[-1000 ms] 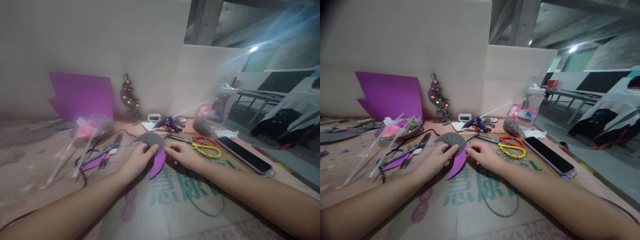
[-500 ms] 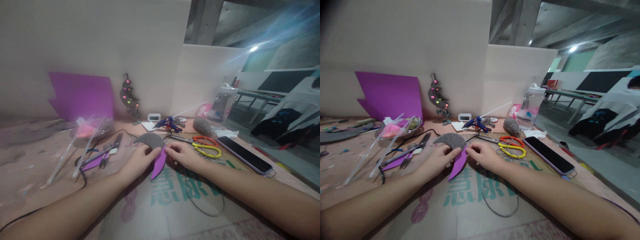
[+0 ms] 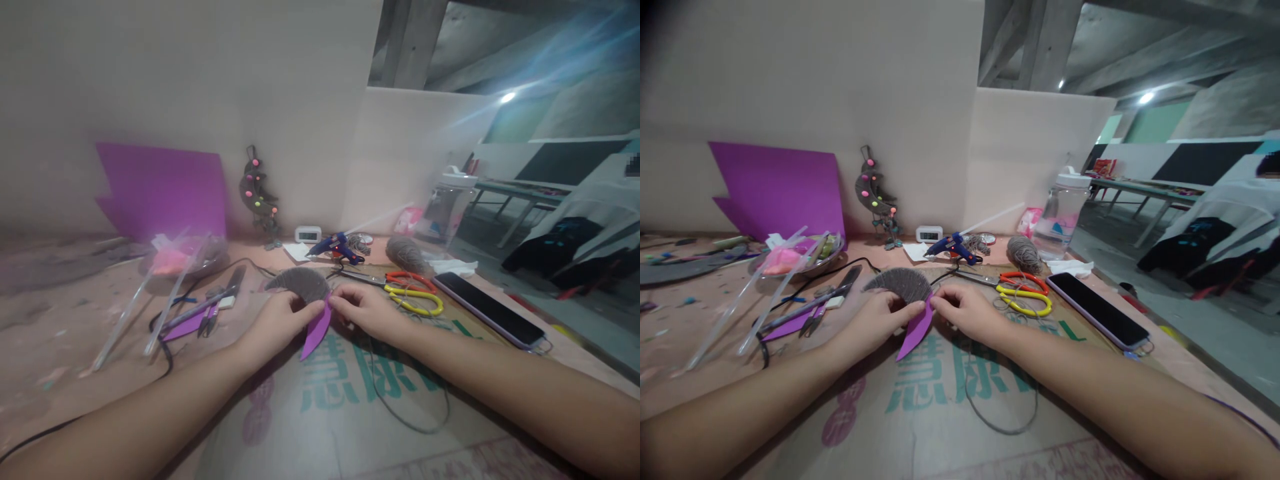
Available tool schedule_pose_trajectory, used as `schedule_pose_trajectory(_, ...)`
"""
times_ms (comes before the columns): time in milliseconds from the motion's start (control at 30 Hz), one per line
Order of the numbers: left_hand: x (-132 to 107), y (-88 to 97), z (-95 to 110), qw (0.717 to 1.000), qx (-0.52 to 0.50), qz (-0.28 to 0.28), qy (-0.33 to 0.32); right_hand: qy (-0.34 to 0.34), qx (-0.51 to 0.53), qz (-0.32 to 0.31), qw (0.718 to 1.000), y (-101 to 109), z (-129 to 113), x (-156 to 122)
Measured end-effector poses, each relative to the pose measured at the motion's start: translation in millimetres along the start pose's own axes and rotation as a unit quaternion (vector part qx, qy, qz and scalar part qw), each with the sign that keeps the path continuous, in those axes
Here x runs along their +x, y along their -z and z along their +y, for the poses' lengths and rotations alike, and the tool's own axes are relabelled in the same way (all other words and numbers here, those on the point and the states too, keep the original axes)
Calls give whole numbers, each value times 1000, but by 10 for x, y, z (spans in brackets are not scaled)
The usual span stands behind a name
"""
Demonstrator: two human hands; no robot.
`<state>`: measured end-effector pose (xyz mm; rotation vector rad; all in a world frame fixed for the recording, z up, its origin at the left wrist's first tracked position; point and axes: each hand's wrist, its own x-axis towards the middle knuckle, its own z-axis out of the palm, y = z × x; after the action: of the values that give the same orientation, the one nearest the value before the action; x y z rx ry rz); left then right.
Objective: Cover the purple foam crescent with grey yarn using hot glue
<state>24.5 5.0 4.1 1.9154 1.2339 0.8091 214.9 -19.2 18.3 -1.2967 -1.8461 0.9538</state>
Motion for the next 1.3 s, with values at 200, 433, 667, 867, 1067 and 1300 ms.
schedule_pose_trajectory(200,-8,4,-2,1000,1,-1,2,12,-18,-8,1000,16,1,-2)
schedule_pose_trajectory(433,-26,-4,36,1000,-6,18,-12,14,-18,-1,1000,5,0,-4)
schedule_pose_trajectory(667,-14,-2,10,1000,13,6,-10,17,-26,-17,999,32,9,5)
schedule_pose_trajectory(867,-19,4,31,1000,8,2,-13,37,-42,-35,998,27,20,-1)
schedule_pose_trajectory(1067,-16,0,36,1000,-3,16,-24,21,-18,-30,999,12,37,2)
schedule_pose_trajectory(1300,-23,4,14,1000,3,-5,-24,39,-41,-26,998,15,53,8)
